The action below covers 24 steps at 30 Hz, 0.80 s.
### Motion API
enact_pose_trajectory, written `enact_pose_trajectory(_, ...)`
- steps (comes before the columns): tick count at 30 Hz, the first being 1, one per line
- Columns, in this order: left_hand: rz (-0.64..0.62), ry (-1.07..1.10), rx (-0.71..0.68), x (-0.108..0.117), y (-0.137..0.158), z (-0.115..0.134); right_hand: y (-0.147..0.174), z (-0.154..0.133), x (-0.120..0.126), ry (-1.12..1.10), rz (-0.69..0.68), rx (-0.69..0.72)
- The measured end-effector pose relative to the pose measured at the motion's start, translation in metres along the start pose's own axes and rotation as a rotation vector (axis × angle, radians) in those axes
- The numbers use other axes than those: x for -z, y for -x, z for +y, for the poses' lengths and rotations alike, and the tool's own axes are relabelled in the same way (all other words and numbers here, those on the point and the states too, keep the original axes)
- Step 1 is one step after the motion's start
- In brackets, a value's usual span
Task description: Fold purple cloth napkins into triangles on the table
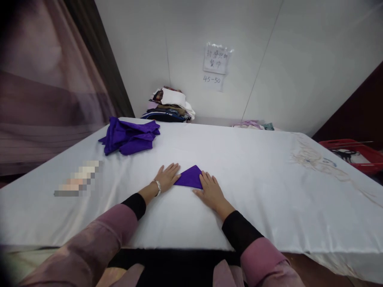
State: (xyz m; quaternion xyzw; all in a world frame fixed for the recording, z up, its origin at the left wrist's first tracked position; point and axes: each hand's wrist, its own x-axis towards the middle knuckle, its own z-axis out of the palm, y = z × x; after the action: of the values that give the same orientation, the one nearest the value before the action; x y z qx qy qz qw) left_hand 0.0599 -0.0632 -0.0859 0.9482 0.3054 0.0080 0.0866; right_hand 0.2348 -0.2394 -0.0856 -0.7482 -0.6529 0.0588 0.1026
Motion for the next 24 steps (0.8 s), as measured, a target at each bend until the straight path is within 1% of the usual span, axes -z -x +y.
enact_pose_trajectory(6,-0.008,-0.028,0.129,0.010,0.025,-0.028,0.000,0.002,-0.002,-0.005,-0.013,-0.004)
enact_pose_trajectory(8,0.017,0.009,0.201,0.014,0.029,-0.028,0.000,0.002,-0.003,-0.003,-0.007,0.001)
enact_pose_trajectory(10,0.058,0.063,0.240,0.018,0.030,-0.019,0.000,0.002,-0.004,0.000,-0.001,0.001)
enact_pose_trajectory(12,0.087,0.100,0.183,0.020,0.028,-0.002,0.000,0.002,-0.004,0.004,0.003,-0.004)
enact_pose_trajectory(16,0.116,0.082,-0.071,0.018,0.018,0.041,0.000,0.002,-0.004,0.010,0.011,0.002)
enact_pose_trajectory(18,0.117,0.060,-0.153,0.014,0.011,0.056,0.000,0.002,-0.005,0.010,0.023,0.007)
enact_pose_trajectory(21,0.064,0.038,-0.193,0.006,0.000,0.066,0.000,0.003,-0.006,0.006,0.039,0.010)
enact_pose_trajectory(24,0.005,0.029,-0.179,-0.001,-0.003,0.063,0.000,0.004,-0.007,0.005,0.040,0.010)
